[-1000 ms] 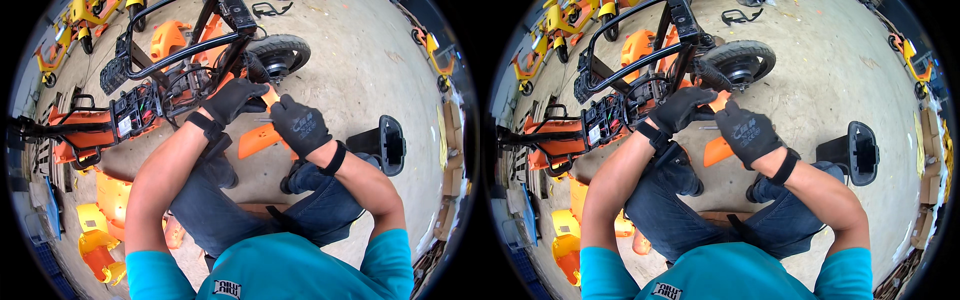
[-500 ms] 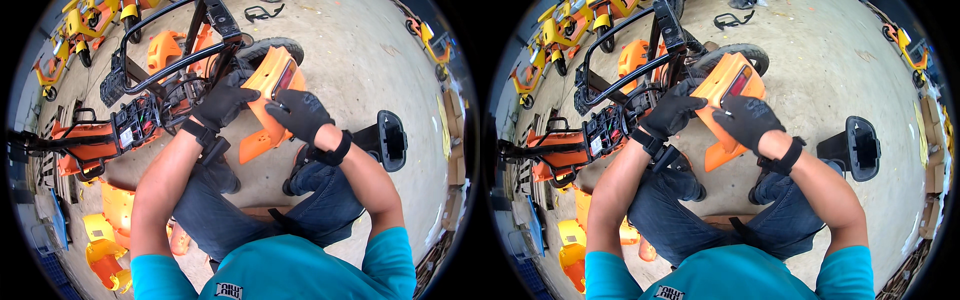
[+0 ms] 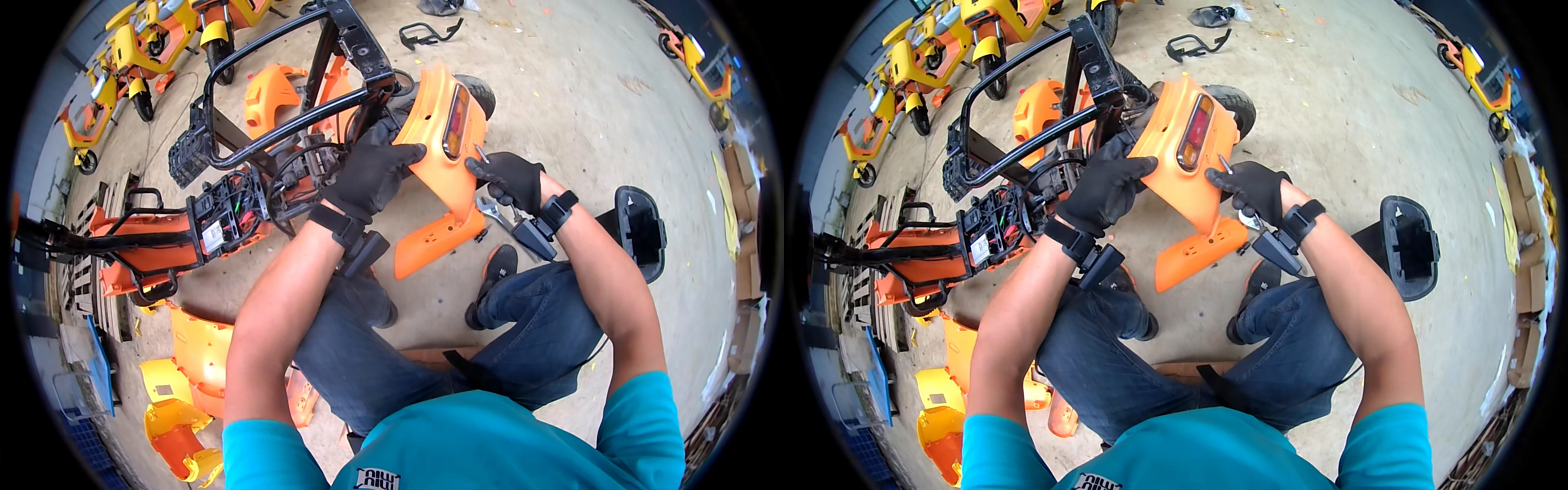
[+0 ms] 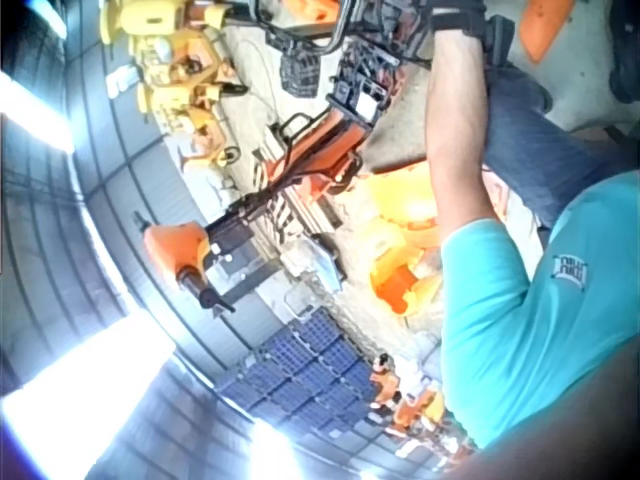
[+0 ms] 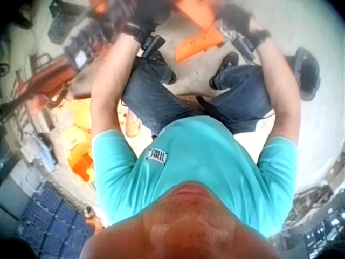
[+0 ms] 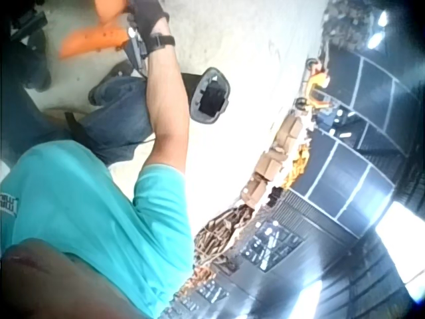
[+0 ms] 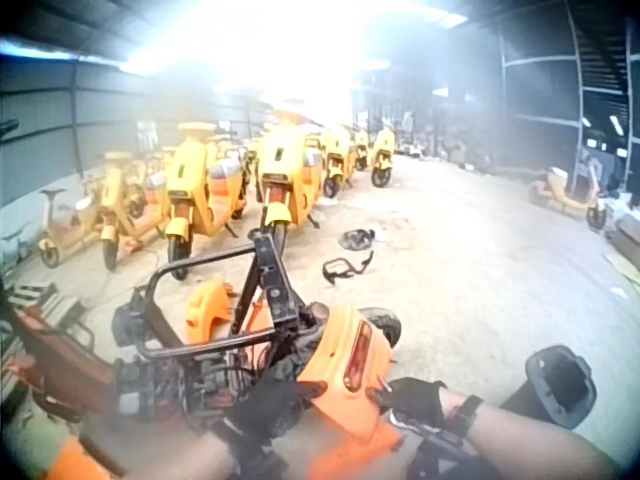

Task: The person uses a screwdriver to remove screws from an orange plastic body panel on a scooter frame. After detaching the panel, they place it on the floor and then pick up another orange body part to position it near the scooter.

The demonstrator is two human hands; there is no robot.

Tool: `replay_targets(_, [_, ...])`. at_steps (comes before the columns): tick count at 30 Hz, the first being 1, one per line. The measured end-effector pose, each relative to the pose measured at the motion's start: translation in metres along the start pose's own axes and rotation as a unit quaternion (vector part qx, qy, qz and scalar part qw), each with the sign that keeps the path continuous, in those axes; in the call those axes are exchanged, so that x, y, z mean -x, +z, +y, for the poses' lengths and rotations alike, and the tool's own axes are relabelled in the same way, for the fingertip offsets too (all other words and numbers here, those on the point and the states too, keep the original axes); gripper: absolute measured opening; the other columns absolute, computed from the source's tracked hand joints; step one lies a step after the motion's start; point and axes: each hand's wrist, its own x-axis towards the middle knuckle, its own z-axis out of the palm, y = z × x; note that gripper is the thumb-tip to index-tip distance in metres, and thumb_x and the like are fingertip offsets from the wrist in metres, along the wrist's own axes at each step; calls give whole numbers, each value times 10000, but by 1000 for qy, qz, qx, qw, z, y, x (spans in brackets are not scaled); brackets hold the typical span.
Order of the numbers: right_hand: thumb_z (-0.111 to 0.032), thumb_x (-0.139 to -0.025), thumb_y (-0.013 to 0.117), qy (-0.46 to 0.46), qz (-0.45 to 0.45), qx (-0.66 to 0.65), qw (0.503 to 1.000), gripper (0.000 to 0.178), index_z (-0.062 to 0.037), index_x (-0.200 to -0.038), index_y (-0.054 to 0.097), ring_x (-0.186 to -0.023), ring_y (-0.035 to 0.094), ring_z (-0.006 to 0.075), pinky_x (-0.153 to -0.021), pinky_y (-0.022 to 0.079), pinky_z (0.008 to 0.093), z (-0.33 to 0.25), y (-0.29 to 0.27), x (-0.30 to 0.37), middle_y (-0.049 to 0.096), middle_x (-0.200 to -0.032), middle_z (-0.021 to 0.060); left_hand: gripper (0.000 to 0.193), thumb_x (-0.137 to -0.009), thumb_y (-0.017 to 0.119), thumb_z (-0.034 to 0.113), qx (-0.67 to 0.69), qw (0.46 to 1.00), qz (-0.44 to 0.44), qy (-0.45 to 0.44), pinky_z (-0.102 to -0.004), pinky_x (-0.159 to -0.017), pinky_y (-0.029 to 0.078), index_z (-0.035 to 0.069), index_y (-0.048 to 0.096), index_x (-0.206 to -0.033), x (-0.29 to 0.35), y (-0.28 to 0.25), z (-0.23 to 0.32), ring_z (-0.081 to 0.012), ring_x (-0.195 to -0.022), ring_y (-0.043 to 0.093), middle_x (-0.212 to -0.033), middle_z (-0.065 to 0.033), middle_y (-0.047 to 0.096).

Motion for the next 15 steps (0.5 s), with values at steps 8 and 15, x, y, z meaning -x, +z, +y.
replay_targets(8, [-380, -901, 681, -18, 7, -61, 998, 529, -117, -1335, 532, -570, 356, 12, -487, 313, 187, -1, -6, -6, 455, -789, -88, 646, -877, 651, 42, -2, 999, -14, -36, -380, -1026, 472, 84, 367, -1456, 4, -1, 5, -190, -1211, 560, -1328, -57, 556])
replay_targets(15, [-400, -923, 642, -29, -28, -110, 993, 600, -120, -1413, 437, -483, 336, 11, -410, 283, 174, -7, 7, -10, 533, -927, -58, 479, -853, 678, 25, -22, 999, -2, 30, -358, -920, 543, 40, 507, -1301, -5, -20, -18, -200, -1076, 629, -1179, -69, 623])
